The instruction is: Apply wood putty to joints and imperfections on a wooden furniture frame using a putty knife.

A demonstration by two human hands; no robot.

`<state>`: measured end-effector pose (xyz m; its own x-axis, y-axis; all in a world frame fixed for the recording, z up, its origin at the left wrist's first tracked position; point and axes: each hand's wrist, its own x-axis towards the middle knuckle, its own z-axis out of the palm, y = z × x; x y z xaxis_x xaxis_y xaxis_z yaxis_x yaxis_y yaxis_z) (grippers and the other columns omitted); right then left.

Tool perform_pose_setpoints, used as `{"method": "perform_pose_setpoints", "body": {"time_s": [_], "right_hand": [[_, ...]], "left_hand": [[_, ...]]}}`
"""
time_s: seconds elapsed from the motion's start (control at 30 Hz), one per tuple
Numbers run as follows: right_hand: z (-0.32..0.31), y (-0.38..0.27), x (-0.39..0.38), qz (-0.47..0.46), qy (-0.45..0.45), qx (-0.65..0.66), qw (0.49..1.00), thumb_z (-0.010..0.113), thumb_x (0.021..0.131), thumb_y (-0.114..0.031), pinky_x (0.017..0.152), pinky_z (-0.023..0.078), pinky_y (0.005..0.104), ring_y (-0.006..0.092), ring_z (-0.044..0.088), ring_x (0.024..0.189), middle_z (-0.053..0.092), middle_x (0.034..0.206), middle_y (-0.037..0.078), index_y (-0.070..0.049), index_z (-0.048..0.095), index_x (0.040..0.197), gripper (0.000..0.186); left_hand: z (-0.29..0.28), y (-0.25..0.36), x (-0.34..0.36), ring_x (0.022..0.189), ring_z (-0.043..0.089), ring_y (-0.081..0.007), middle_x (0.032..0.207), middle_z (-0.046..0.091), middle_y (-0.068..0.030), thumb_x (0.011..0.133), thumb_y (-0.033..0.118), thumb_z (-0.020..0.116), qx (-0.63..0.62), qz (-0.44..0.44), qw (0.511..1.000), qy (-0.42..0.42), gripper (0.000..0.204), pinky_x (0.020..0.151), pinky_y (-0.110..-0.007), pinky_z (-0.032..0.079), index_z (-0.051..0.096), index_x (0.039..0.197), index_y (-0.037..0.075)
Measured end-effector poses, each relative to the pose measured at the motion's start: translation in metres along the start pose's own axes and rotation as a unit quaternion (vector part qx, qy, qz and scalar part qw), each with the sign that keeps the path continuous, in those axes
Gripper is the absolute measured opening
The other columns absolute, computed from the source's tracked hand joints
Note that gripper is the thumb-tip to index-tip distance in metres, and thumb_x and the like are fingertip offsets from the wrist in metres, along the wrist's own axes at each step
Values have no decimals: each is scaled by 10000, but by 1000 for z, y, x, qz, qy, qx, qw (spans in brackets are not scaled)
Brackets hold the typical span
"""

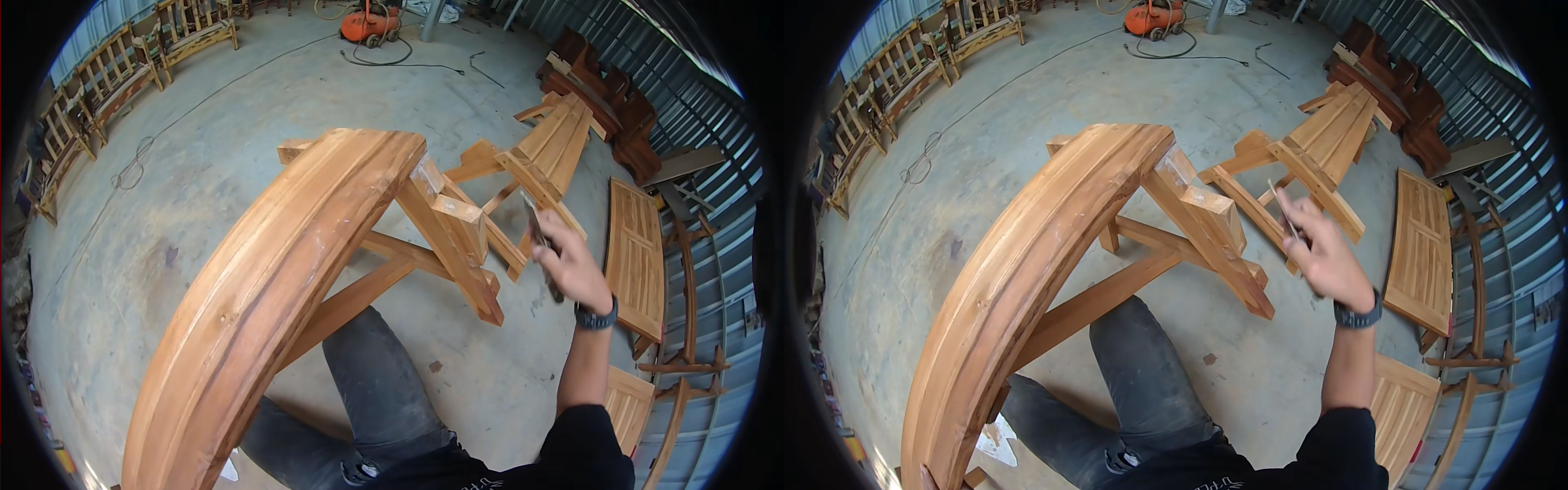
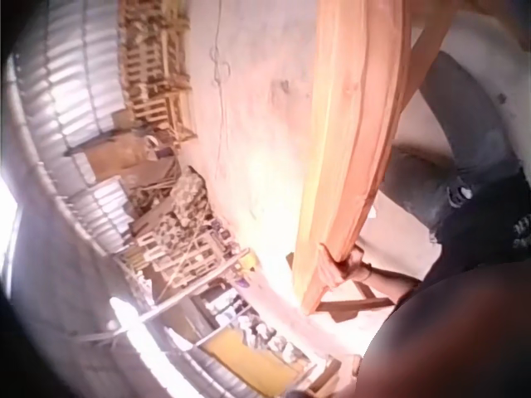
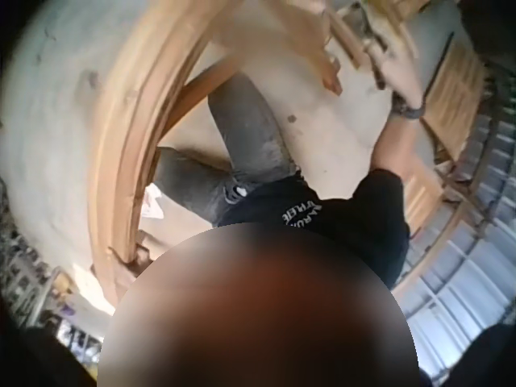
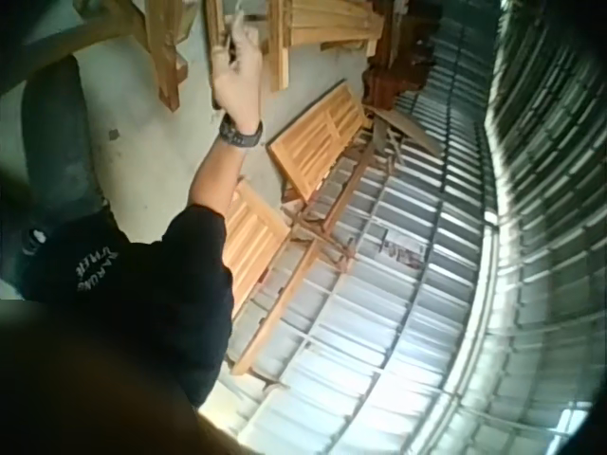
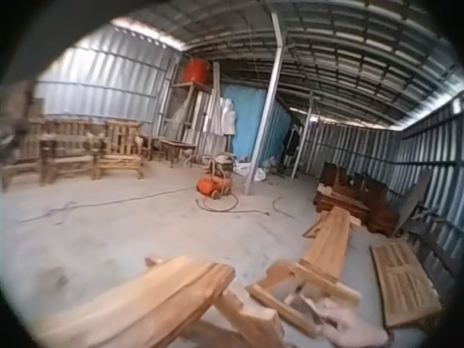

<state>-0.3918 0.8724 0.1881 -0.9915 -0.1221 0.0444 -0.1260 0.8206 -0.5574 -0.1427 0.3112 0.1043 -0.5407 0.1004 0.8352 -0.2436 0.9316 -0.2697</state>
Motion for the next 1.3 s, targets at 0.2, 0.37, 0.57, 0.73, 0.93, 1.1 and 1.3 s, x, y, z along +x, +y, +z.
{"method": "perform_pose_setpoints", "body": {"time_s": [0.2, 0.37, 0.57, 0.73, 0.93, 1.1, 1.3], "right_hand": [[53, 8, -47, 123, -29, 306, 944, 552, 1020, -123, 732, 509, 294, 149, 627, 767, 649, 980, 86, 44, 641, 1097, 204], [79, 19, -60, 188, -109, 343, 914, 537, 1067, -164, 739, 510, 279, 125, 636, 779, 657, 846, 39, 15, 652, 1099, 215], [80, 21, -55, 171, -126, 340, 916, 529, 1069, -158, 748, 523, 279, 126, 652, 797, 672, 855, 47, 18, 654, 1101, 218], [91, 16, -49, 135, -131, 366, 911, 521, 1067, -138, 718, 515, 272, 124, 644, 770, 667, 871, 55, 23, 651, 1111, 212], [94, -9, -45, 98, -69, 362, 925, 544, 1031, -105, 681, 519, 306, 155, 632, 705, 670, 908, 85, 46, 642, 1107, 196], [64, -44, -2, -163, 182, -77, 967, 567, 935, 38, 712, 524, 329, 229, 657, 777, 693, 990, 125, 15, 693, 1124, 228], [71, -75, 25, -123, 151, -262, 945, 608, 846, 69, 726, 532, 350, 283, 620, 844, 697, 1076, 88, -28, 726, 1124, 317]], "left_hand": [[0, 6, 2, 567, 660, -279, 764, 742, -135, 869, 440, 641, -1, -16, 999, -40, 483, 527, -359, 534, 809, 1006, 8], [10, -1, 10, 591, 675, -319, 772, 735, -187, 908, 430, 609, -84, 19, 996, -25, 522, 558, -381, 566, 790, 1003, -50], [12, -1, 6, 623, 688, -333, 785, 731, -211, 928, 427, 612, -96, 21, 994, -39, 534, 594, -397, 590, 780, 999, -75], [18, 13, 14, 659, 702, -333, 808, 738, -203, 884, 371, 691, -77, -45, 995, -32, 449, 647, -409, 610, 787, 988, -55], [12, 8, -1, 684, 711, -323, 836, 751, -170, 804, 297, 777, -49, -83, 995, -27, 345, 695, -410, 621, 807, 982, 3], [3, -7, -13, 625, 687, -295, 790, 746, -137, 769, 305, 775, -26, -67, 997, -38, 362, 657, -400, 615, 813, 993, 22], [2, -11, -11, 548, 650, -277, 723, 733, -112, 759, 354, 741, -64, -53, 996, -39, 429, 576, -366, 597, 812, 1014, 16]]}}
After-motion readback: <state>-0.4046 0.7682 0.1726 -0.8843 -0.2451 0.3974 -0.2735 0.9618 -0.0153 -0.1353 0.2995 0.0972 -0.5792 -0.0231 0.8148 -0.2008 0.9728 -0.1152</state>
